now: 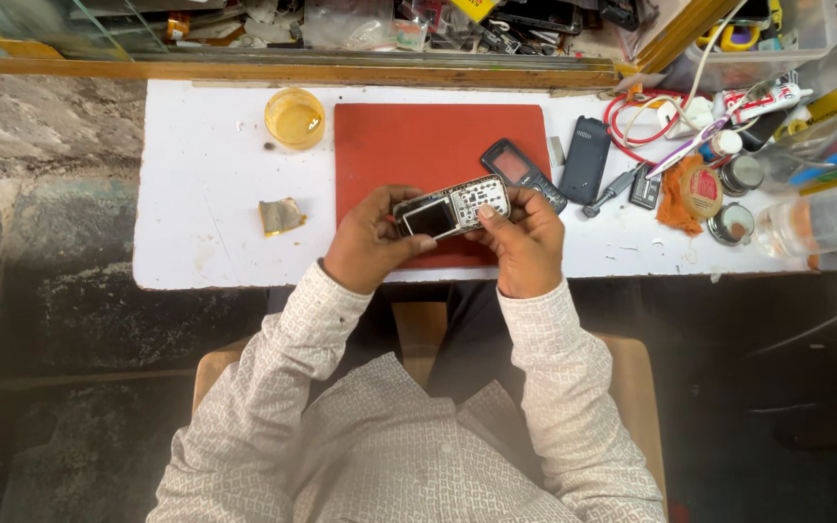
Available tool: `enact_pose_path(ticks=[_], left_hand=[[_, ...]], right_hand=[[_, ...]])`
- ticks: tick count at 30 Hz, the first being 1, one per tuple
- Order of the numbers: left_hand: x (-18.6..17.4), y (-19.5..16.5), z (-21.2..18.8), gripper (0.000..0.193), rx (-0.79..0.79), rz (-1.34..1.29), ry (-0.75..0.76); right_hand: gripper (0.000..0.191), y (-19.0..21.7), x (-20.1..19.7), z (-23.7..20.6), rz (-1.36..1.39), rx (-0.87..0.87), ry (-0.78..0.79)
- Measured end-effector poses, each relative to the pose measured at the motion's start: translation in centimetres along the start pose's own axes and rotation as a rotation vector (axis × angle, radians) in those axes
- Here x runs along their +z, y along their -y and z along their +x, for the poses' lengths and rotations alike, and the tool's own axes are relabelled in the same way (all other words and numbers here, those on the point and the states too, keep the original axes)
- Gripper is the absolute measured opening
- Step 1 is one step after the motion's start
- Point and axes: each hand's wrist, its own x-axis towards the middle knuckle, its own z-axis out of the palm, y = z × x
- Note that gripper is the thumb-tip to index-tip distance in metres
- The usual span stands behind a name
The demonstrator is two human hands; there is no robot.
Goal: The person disassembles a feature phone at a repair bench, prying off the cover and lifting out internal components by hand. They then use a screwdriver to work on the phone's internals and handle the battery and housing parts on a red mat.
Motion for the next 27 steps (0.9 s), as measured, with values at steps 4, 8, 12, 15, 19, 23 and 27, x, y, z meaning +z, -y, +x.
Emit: enact_pose_path(ticks=[4,8,12,15,19,23,27], left_hand=[[-1.0,-0.7,1.7,0.048,-0.105,0.242,-0.053],[-1.6,-2.2,2.9,0.043,0.024,0.588,-0.03],[-1.3,-3.2,3.6,0.039,0.093,0.647,-0.019],[-1.1,-3.3,3.5,0.038,0.136,0.686,-0.039],[-1.1,-2.9,3.4,0.038,0.212,0.64,-0.055],[-1.4,-2.6,3.4,0.038,0.215,0.623,-0.052],[-1.5,-2.5,3.3,0.037,0.228,0.632,-0.07]], right_hand=[[0.043,0.3,0.2,1.0,-0.204,0.0,0.107],[0.031,1.2,0.6,2.2,-0.502,-0.106,0.249],[0.024,1.9,1.4,3.2,-0.828,-0.285,0.214],[0.02,2.2,1.7,3.3,-0.856,-0.297,0.227],[0.021,2.1,1.7,3.3,-0.805,-0.289,0.207],[0.019,1.6,1.6,3.4,-0.775,-0.255,0.203],[0.017,1.5,1.6,3.4,-0.759,-0.259,0.216]])
